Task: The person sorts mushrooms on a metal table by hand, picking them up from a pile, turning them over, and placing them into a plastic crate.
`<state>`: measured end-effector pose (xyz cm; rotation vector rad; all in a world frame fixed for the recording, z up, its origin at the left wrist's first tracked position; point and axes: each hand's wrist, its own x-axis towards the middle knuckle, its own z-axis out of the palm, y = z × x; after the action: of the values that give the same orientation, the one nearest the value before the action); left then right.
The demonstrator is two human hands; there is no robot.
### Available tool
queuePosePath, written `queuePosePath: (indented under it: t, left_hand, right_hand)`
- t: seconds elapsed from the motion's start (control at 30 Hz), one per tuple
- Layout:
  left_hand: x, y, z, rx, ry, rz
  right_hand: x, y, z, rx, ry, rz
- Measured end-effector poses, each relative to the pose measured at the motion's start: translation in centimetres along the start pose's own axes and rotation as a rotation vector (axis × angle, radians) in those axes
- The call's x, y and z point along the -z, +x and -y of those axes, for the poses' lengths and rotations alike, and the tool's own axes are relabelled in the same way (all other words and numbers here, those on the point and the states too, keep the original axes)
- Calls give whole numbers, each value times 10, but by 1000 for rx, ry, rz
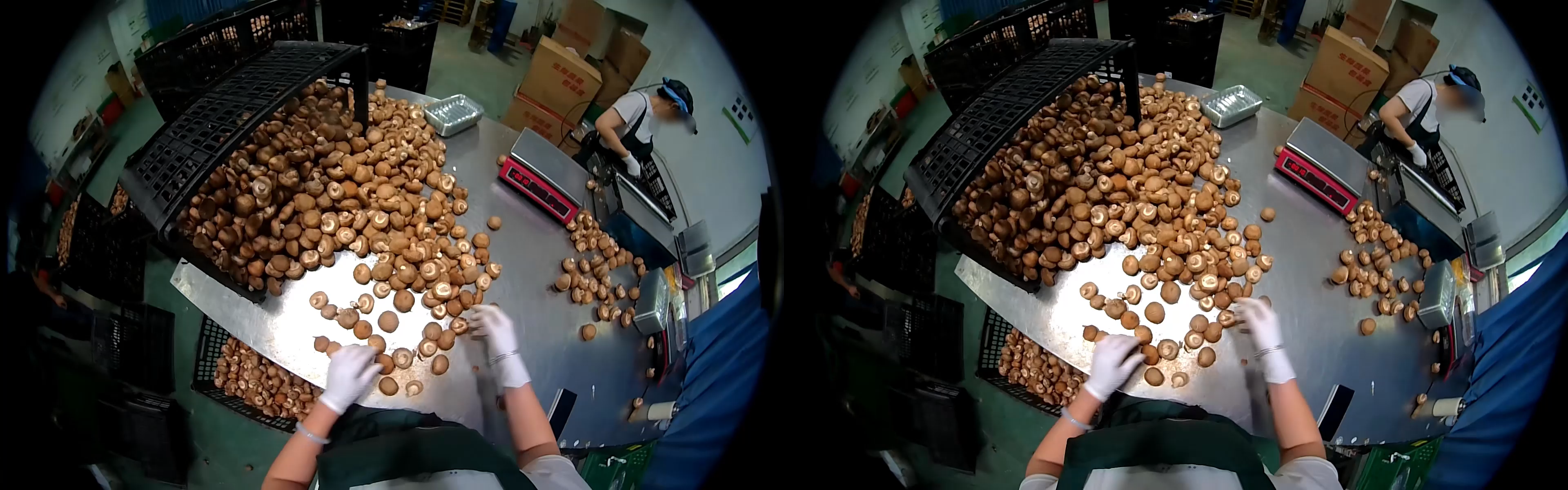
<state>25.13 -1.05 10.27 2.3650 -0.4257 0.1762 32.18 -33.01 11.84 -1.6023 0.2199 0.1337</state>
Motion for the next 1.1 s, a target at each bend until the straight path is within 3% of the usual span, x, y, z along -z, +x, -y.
queuePosePath:
  t: [0.03, 0.07, 0.13, 0.17, 0.23, 0.27, 0.33, 0.37, 0.43, 0.5, 0.57, 0.67, 0.7, 0.77, 0.83, 0.97, 1.1]
  left_hand:
    - [-9, 9, -11, -24, 27, 124]
    - [-19, 15, -21, -98, 116, 132]
    - [-43, 23, -22, -191, 264, 222]
    - [-50, 26, -21, -169, 359, 312]
    - [-49, 27, -20, -156, 322, 232]
    - [-45, 28, -21, -156, 324, 232]
    - [-36, 22, -21, 532, -545, 187]
    - [-26, 22, -19, 568, -981, 117]
    - [-15, 16, -9, 736, -1692, 78]
    - [-18, 7, 4, 668, -1823, 139]
    - [-20, 2, 3, 692, -1883, 138]
    - [-20, -9, 9, 707, -1912, 112]
    - [-17, -11, 11, 711, -1887, 98]
    - [-5, -20, 11, 745, -1889, -26]
    - [0, -30, 16, 775, -1850, -121]
    - [13, -38, 15, 766, -1743, -169]
    - [9, -41, 14, 778, -1667, -189]
  right_hand:
    - [-23, -6, 2, 69, -304, 69]
    - [-38, -5, -10, 298, -595, 84]
    - [-57, -3, -25, 521, -1010, 169]
    - [-63, -3, -26, 509, -1135, 243]
    - [-66, 5, -39, 637, -1181, 217]
    - [-64, 6, -38, 603, -1097, 226]
    - [-62, 3, -38, 519, -835, 211]
    - [-61, 1, -29, 466, -737, 241]
    - [-65, -9, -9, 62, -215, 308]
    - [-69, -14, -2, -196, 280, 300]
    - [-74, -17, -2, -304, 468, 364]
    - [-96, -15, -13, -37, -113, 369]
    - [-102, -12, -22, -26, -160, 365]
    - [-102, 5, -22, 463, -876, 379]
    - [-112, 25, -15, 517, -846, 260]
    - [-132, 55, -17, 588, -1253, 421]
    - [-131, 55, -19, 591, -1256, 469]
